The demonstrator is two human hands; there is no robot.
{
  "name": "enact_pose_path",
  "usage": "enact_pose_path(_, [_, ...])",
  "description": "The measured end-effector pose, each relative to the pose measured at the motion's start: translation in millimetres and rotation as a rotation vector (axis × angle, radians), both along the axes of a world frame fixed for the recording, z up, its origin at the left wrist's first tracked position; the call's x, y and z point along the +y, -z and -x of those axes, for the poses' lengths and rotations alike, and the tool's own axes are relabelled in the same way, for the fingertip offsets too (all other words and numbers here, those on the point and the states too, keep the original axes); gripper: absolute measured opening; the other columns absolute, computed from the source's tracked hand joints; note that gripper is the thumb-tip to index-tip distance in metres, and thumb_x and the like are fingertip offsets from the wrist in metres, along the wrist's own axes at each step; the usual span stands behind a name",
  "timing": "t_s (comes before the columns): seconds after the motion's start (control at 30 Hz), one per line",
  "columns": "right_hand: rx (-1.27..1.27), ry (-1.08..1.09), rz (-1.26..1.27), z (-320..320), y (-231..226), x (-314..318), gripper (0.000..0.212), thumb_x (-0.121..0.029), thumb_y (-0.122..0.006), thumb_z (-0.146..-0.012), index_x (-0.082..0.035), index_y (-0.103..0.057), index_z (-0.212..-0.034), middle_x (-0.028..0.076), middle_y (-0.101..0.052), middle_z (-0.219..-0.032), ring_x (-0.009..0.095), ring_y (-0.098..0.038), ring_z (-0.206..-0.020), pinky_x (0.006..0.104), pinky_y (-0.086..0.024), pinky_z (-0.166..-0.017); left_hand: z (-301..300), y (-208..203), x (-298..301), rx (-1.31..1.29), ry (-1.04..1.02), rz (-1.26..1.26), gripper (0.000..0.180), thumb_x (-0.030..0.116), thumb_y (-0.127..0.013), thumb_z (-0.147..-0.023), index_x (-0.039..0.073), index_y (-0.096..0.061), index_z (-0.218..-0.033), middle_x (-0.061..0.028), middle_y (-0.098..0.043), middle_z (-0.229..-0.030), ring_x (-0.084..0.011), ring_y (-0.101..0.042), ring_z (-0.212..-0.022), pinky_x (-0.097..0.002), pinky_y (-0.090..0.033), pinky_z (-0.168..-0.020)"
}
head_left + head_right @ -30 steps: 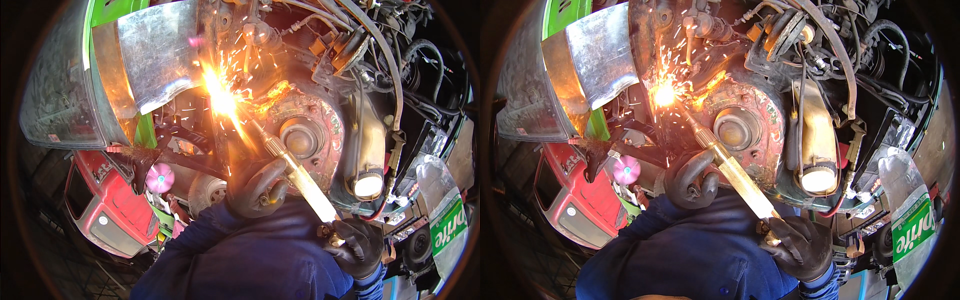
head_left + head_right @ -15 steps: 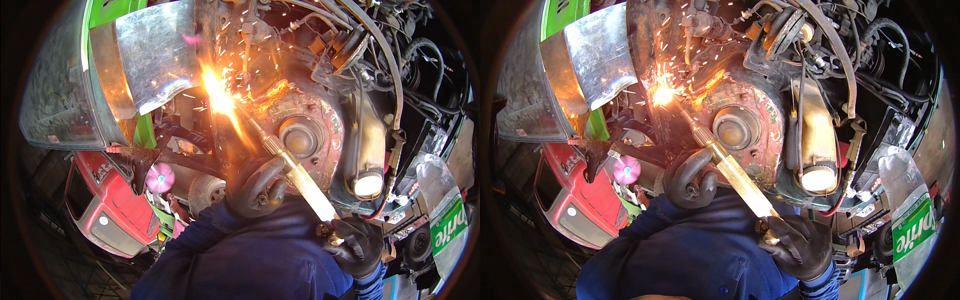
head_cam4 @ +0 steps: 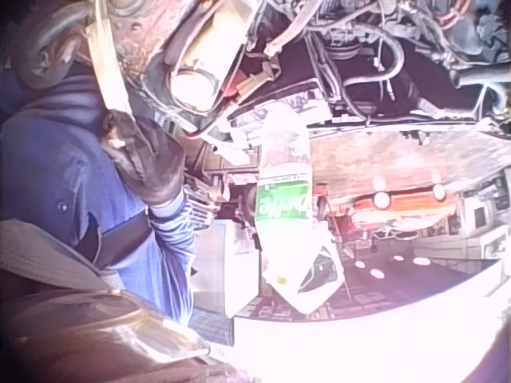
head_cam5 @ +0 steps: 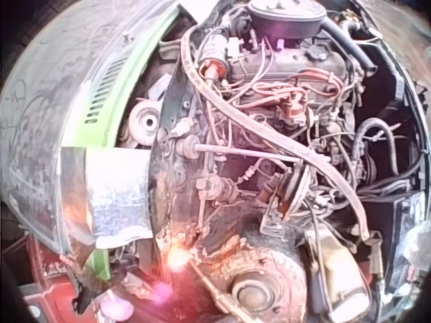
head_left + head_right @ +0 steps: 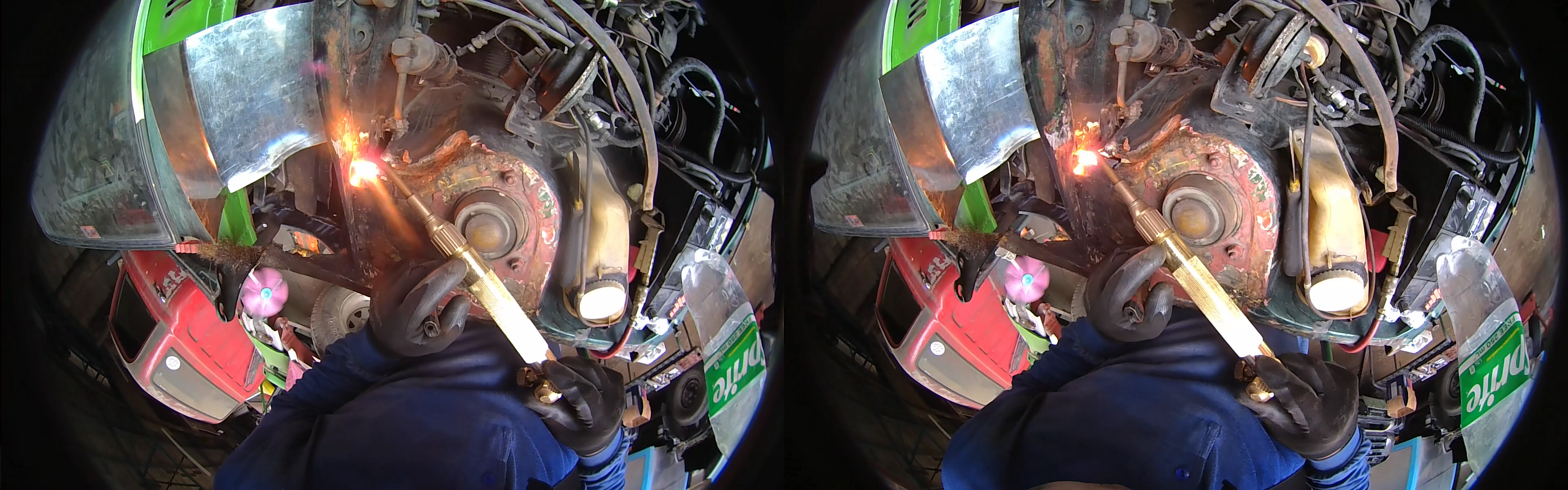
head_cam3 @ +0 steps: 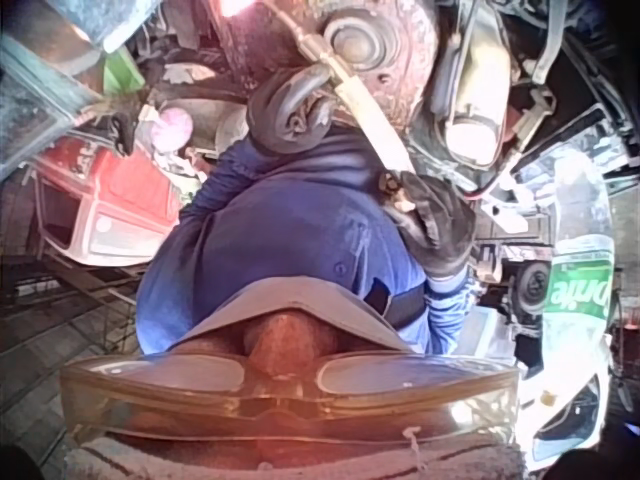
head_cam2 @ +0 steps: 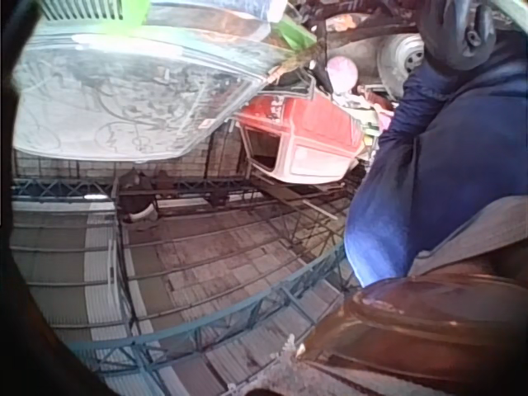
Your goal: The person uses a blowtorch to heat and cut a metal bracket on the front of a green car. They then use a hammer to remove the cut piece and inspect the area.
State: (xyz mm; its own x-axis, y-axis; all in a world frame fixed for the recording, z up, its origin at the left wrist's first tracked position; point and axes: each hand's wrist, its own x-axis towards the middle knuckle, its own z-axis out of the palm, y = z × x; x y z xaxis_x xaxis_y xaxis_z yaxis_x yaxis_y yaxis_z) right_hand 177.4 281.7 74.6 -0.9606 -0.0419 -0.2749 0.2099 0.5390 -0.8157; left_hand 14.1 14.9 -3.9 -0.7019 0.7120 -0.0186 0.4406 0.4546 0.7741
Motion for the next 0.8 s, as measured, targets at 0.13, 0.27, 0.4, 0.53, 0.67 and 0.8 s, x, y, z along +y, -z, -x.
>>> enact_pose_path(0.13, [-0.015, 0.021, 0.041, 1.8, 0.4, -0.2, 0.086, -0.035, -0.098, -0.076, -0.013, -0.061, -0.149, 0.01, -0.08, -0.104, 0.025, -0.078, -0.087, 0.039, -0.06, -0.071, -0.3, -0.4, -1.6, -0.024, -0.002, 0.011, 0.06, 0.009, -0.082, -0.088, 0.001, -0.06, -0.143, -0.0187, -0.074, -0.121, -0.0357, -0.076, -0.096, -0.0465, -0.062, -0.081])
enact_pose_path(0.27, [-0.023, 0.035, 0.056, 3.9, -0.3, -0.4, 0.085, -0.035, -0.098, -0.075, -0.013, -0.061, -0.149, 0.01, -0.081, -0.104, 0.025, -0.079, -0.087, 0.0392, -0.061, -0.075, -0.3, -1.6, -1.4, -0.016, -0.006, 0.014, 0.059, 0.01, -0.082, -0.089, 0.001, -0.06, -0.144, -0.0186, -0.074, -0.122, -0.0353, -0.077, -0.098, -0.0467, -0.062, -0.084])
enact_pose_path(0.4, [-0.039, 0.053, 0.072, 4.8, -1.0, -0.9, 0.083, -0.033, -0.098, -0.075, -0.012, -0.063, -0.147, 0.011, -0.081, -0.102, 0.026, -0.08, -0.087, 0.039, -0.061, -0.074, 0.9, 0.2, 0.7, 0.042, -0.022, -0.019, 0.049, 0.01, -0.073, -0.094, -0.004, -0.064, -0.14, -0.0226, -0.076, -0.109, -0.0354, -0.077, -0.086, -0.0434, -0.063, -0.076])
enact_pose_path(0.53, [-0.034, 0.072, 0.105, 5.7, 0.0, -1.7, 0.08, -0.033, -0.098, -0.076, -0.011, -0.065, -0.145, 0.011, -0.081, -0.102, 0.027, -0.08, -0.088, 0.0386, -0.061, -0.072, 1.9, 0.3, 1.6, 0.031, -0.024, -0.025, 0.049, 0.011, -0.073, -0.095, -0.004, -0.064, -0.14, -0.0228, -0.076, -0.109, -0.0359, -0.077, -0.087, -0.0437, -0.063, -0.077])
enact_pose_path(0.67, [-0.03, 0.067, 0.117, 7.9, 0.9, -0.8, 0.079, -0.032, -0.098, -0.077, -0.011, -0.065, -0.145, 0.012, -0.081, -0.102, 0.027, -0.08, -0.087, 0.0384, -0.062, -0.069, 1.1, -1.4, 2.2, 0.021, -0.036, -0.013, 0.048, 0.011, -0.074, -0.094, -0.004, -0.065, -0.139, -0.0233, -0.076, -0.111, -0.0366, -0.077, -0.089, -0.0439, -0.063, -0.079])
enact_pose_path(0.8, [-0.018, 0.07, 0.131, 10.1, 1.9, -0.9, 0.078, -0.032, -0.097, -0.077, -0.011, -0.064, -0.145, 0.012, -0.08, -0.101, 0.028, -0.08, -0.086, 0.0382, -0.063, -0.067, 1.1, -2.4, 2.2, 0.014, -0.046, -0.016, 0.049, 0.01, -0.075, -0.092, -0.004, -0.066, -0.138, -0.0234, -0.076, -0.113, -0.0384, -0.077, -0.093, -0.0445, -0.064, -0.082])
